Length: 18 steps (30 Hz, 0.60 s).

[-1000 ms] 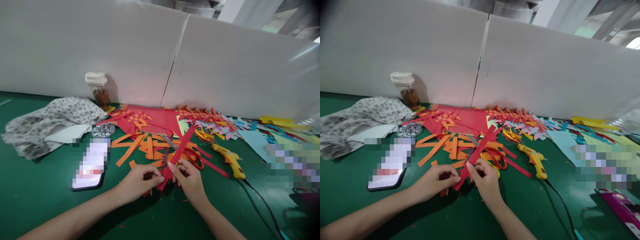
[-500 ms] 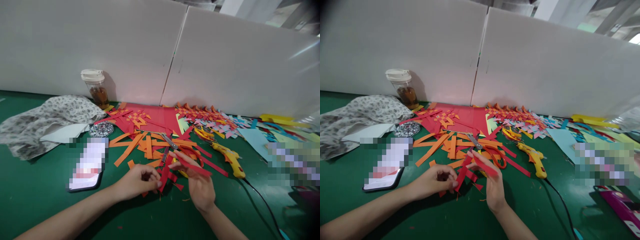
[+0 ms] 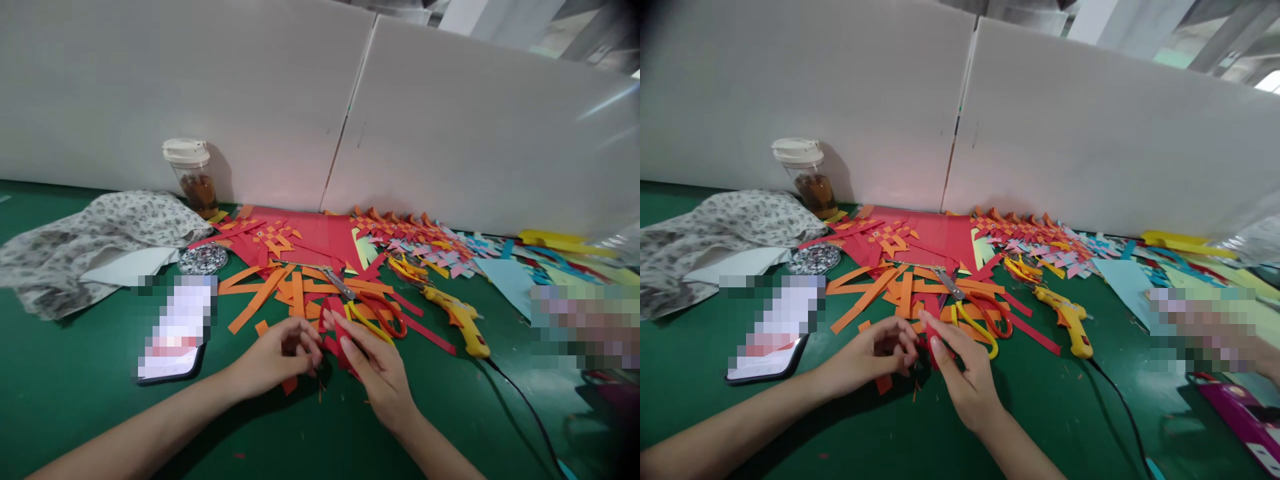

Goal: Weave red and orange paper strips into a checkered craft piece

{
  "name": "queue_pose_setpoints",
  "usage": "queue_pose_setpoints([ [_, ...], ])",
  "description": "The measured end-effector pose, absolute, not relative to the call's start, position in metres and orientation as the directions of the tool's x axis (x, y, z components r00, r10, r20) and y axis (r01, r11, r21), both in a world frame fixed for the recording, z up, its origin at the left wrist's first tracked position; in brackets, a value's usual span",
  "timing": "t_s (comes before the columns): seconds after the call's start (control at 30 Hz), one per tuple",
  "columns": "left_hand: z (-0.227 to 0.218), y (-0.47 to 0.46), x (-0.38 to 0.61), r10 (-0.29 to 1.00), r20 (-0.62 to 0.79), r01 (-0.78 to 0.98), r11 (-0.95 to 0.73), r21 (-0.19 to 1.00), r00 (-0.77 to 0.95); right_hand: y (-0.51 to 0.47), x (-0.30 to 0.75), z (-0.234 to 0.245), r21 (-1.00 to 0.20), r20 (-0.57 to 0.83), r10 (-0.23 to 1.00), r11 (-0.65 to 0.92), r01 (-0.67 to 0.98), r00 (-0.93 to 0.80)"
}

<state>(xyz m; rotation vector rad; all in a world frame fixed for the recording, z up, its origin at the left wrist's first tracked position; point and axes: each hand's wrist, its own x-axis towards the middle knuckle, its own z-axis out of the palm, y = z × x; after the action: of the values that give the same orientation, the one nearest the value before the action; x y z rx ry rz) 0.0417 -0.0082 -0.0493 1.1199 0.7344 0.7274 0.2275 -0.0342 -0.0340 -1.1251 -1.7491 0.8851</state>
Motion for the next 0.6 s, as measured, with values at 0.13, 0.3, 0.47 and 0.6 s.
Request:
queue_pose_setpoints([
  [0.13, -0.055, -0.007, 0.042, 0.892, -0.062, -0.232, 0.182, 0.955, 0.447, -0.036, 0.225, -0.033, -0.929, 0.225, 0.938, 0.288, 0.232, -0.263],
  [0.3, -0.055, -0.008, 0.043, 0.875, -0.082, -0.248, 0.224, 0.943, 0.477, -0.037, 0.220, -0.031, -0.949, 0.182, 0.924, 0.255, 0.187, -0.337],
  [0.47, -0.050, -0.006, 0.042, 0.898, -0.068, -0.180, 0.160, 0.971, 0.434, -0.037, 0.219, -0.033, -0.930, 0.174, 0.930, 0.263, 0.255, -0.325],
  [0.6, -0.046, -0.003, 0.038, 0.877, -0.108, -0.109, 0.179, 0.978, 0.469, -0.034, 0.220, -0.036, -0.931, 0.148, 0.976, 0.193, 0.310, -0.161],
])
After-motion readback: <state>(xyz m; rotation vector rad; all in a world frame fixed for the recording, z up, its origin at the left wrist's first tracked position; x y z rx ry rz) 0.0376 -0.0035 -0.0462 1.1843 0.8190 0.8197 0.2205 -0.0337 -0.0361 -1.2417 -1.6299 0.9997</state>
